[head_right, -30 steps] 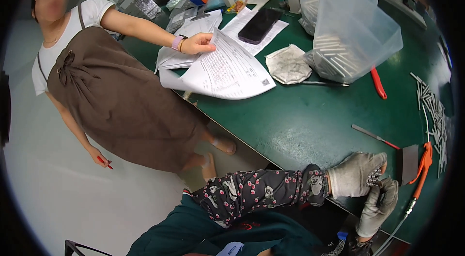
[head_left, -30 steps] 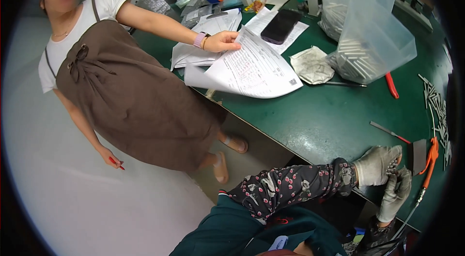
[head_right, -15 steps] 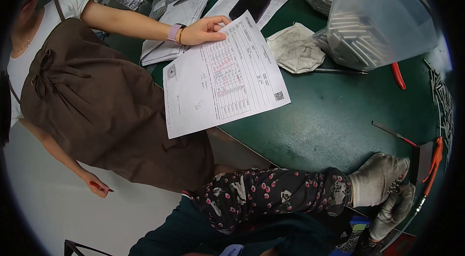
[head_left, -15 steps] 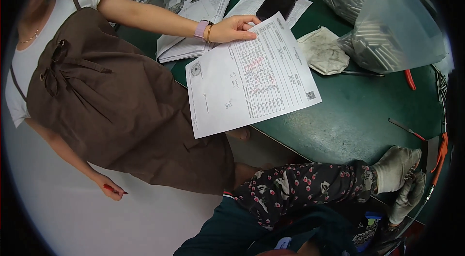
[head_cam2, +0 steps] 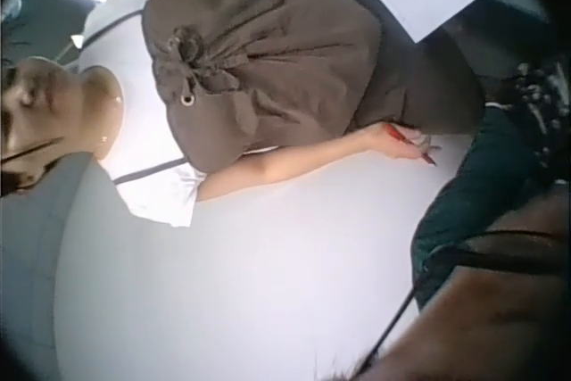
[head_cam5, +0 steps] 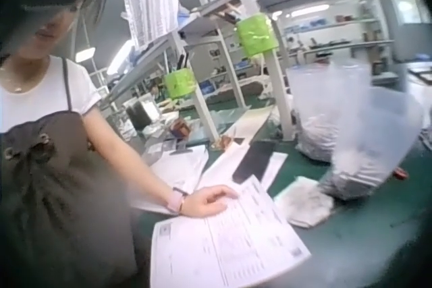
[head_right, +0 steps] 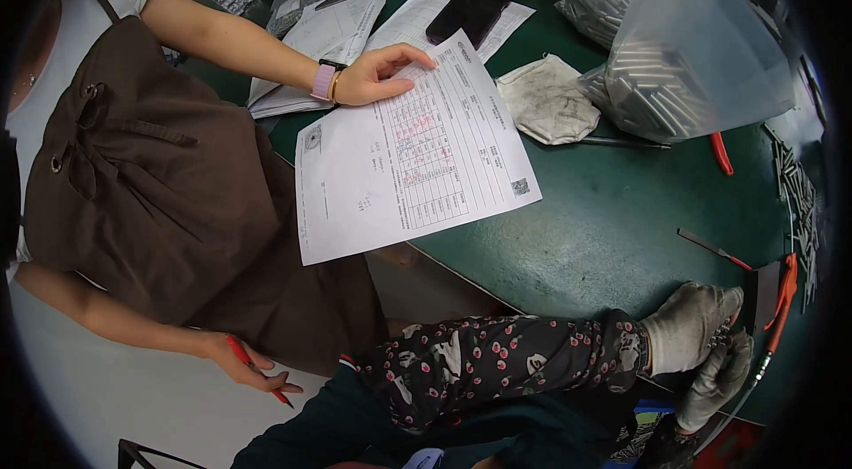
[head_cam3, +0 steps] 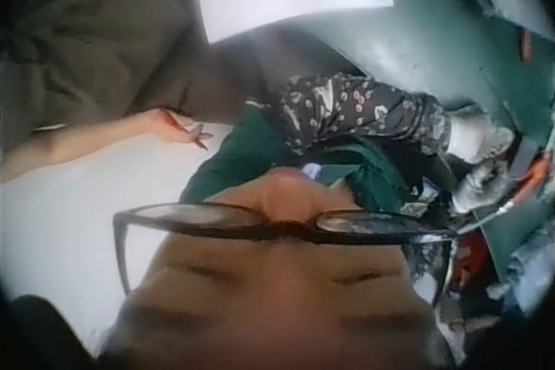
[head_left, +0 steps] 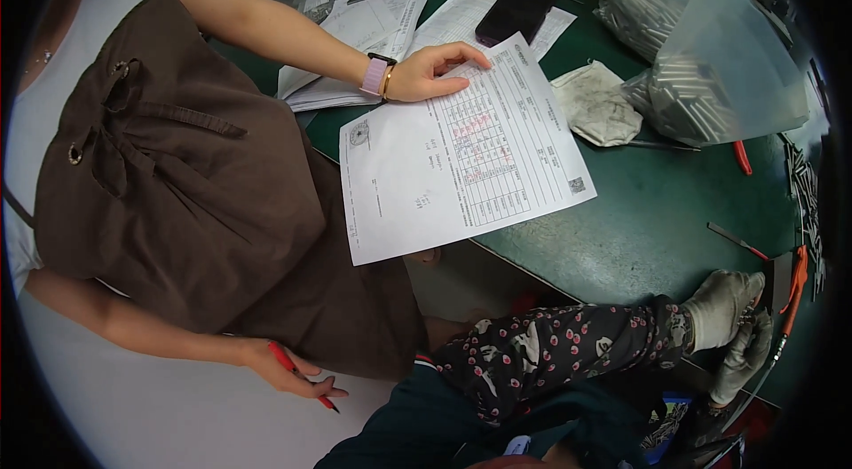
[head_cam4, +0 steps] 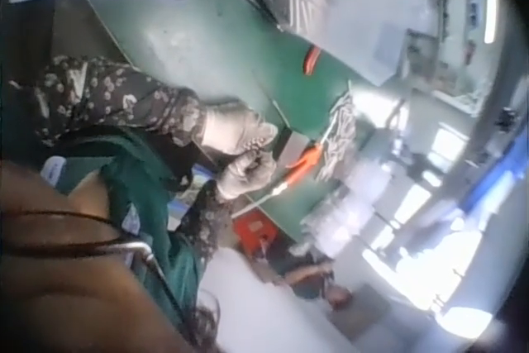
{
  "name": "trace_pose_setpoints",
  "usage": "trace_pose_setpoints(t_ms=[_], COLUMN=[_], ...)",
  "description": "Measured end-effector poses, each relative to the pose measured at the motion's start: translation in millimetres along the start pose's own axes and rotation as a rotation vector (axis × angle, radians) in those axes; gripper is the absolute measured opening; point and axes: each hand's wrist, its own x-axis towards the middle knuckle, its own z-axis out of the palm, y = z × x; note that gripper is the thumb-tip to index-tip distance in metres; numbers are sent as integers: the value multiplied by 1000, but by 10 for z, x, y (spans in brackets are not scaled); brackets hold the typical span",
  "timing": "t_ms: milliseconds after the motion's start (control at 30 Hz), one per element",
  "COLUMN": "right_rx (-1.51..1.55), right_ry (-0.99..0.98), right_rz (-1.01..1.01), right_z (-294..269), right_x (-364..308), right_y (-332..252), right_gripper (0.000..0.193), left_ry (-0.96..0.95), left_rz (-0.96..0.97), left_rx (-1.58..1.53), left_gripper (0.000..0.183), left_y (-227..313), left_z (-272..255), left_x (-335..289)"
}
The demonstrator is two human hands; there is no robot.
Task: Assembling small metal rods into a circular perforated component at a factory workstation.
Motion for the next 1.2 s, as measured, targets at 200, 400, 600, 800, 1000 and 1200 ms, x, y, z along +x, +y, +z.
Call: trace_pose_setpoints(t_ms=[200, 400, 600, 800, 1000, 1200], right_rx=[-26, -23, 148, 287, 659, 771], right_ry=[0, 71, 36, -3, -226, -220], right_rz=[-34, -184, -25, 157, 238, 325], right_z=[-12, 19, -4, 66, 92, 6], right_x=[12, -15, -28, 128, 259, 224], right_y=[-23, 96, 43, -313, -267, -276], right_gripper=[24, 22, 19, 17, 18, 18], left_ry=[-35, -107, -53, 171, 12, -54], left_rz=[-9, -38, -43, 121, 20, 9], left_rx=[57, 93, -30, -238, -356, -432], left_gripper=[27, 33, 26, 22, 32, 30], left_y=[-39, -26, -6, -44, -216, -150], left_z=[66, 48, 5, -67, -150, -153], left_x=[45, 43, -5, -71, -53, -30])
